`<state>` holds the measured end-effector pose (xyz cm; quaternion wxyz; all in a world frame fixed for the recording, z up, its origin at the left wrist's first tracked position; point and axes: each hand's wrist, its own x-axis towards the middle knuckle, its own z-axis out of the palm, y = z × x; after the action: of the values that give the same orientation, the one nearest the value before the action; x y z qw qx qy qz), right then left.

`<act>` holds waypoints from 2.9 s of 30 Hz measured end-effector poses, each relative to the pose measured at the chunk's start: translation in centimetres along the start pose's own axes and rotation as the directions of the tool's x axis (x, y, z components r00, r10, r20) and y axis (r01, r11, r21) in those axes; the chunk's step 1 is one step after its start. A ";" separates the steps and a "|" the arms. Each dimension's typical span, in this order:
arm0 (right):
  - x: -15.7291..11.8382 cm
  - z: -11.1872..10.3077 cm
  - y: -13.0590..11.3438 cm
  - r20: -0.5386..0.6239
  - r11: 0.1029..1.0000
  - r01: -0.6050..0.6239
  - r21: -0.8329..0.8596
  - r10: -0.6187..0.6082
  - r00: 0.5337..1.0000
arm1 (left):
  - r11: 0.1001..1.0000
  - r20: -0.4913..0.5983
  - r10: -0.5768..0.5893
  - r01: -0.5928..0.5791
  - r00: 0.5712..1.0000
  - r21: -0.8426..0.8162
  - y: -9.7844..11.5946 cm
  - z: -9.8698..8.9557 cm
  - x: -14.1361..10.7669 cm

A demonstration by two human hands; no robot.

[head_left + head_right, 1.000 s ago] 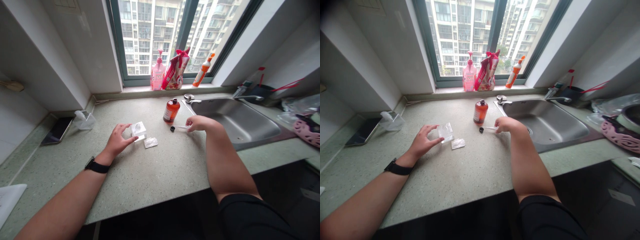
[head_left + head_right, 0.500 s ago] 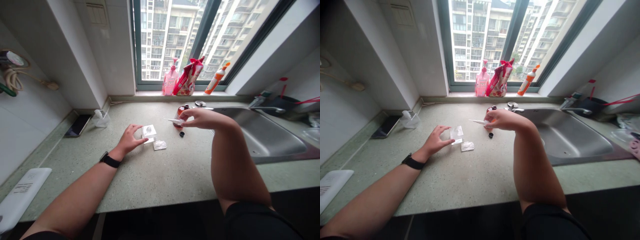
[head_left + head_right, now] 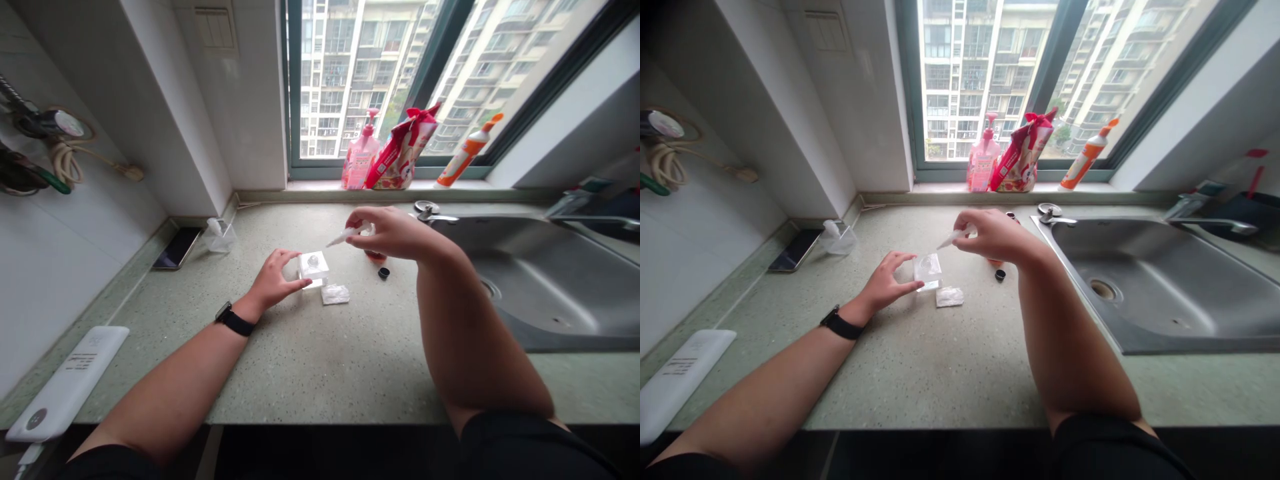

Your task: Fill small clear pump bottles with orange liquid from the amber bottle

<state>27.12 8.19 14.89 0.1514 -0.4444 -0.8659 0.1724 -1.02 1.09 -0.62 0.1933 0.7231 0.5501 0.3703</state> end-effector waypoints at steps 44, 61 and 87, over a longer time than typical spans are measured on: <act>5.2 10.0 3.8 0.150 0.806 0.111 0.582 -0.240 0.959 | 0.999 -0.029 0.033 -0.032 0.999 0.004 -0.1 0.3 -0.1; 2.7 13.9 4.1 -0.090 0.728 0.189 0.659 -0.173 0.981 | 0.998 0.019 0.040 -0.039 0.999 -0.049 -0.4 0.1 0.1; 0.0 15.8 3.4 -0.249 0.655 0.186 0.733 0.004 0.969 | 0.996 0.017 0.043 -0.042 0.999 -0.079 -0.3 0.2 0.1</act>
<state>22.99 7.43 -0.71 0.4281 -0.3148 -0.7151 0.4542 -1.10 1.29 -0.94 0.2189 0.7299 0.5178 0.3890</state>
